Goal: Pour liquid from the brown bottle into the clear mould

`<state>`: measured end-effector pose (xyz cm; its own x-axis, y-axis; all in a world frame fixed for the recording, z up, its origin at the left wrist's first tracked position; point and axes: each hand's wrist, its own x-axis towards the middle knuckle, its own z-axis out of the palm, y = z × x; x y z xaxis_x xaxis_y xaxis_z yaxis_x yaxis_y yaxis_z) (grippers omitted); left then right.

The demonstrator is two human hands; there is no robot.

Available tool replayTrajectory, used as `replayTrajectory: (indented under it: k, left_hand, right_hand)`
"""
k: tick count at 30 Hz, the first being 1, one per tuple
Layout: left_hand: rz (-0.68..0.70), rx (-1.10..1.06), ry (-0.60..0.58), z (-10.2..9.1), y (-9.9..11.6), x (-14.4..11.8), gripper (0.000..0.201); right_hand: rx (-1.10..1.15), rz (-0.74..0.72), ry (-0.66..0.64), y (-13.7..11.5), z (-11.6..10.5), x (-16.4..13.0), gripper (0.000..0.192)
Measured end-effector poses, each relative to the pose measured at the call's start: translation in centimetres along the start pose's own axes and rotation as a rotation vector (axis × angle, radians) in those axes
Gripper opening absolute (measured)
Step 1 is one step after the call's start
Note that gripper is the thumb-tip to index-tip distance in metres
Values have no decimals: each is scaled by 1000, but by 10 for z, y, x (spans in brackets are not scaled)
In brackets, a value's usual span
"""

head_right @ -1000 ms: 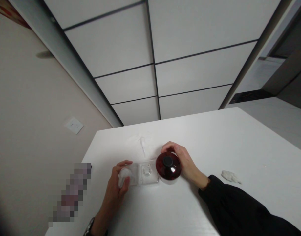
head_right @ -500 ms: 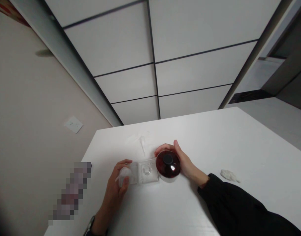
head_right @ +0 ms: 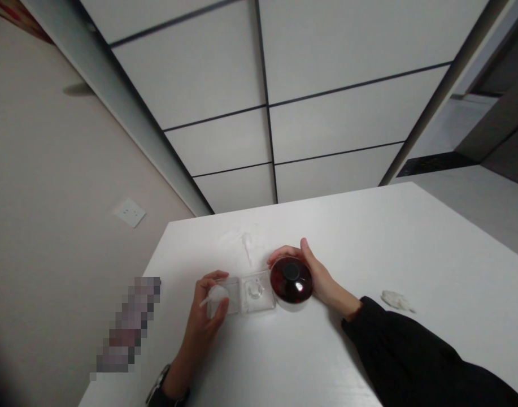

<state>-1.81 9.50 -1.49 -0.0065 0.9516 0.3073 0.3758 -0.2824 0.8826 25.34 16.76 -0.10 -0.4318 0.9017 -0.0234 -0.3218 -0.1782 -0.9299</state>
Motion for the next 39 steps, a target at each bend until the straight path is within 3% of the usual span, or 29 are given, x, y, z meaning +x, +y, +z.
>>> replayTrajectory:
  k: [12, 16, 23, 28, 31, 35, 39]
  left_hand:
    - [4, -10, -27, 1, 0, 0, 15]
    - [-20, -39, 17, 2, -1, 0, 25]
    - [0, -7, 33, 4, -4, -1, 19]
    - [-25, -13, 34, 4, -3, 0, 19]
    - [-27, -16, 14, 3, -2, 1, 19]
    - [6, -22, 22, 3, -4, 2, 20]
    - [61, -5, 35, 5, -11, 2, 21]
  right_hand:
    - [26, 27, -32, 4, -3, 2, 81]
    - [38, 24, -16, 4, -3, 2, 80]
    - [58, 40, -42, 6, -4, 4, 80]
    - [62, 17, 25, 9, -4, 5, 76]
    - [72, -87, 209, 6, -9, 7, 65]
    - [1, -370, 472, -17, -16, 8, 53]
    - [-151, -673, 622, -51, 13, -21, 59]
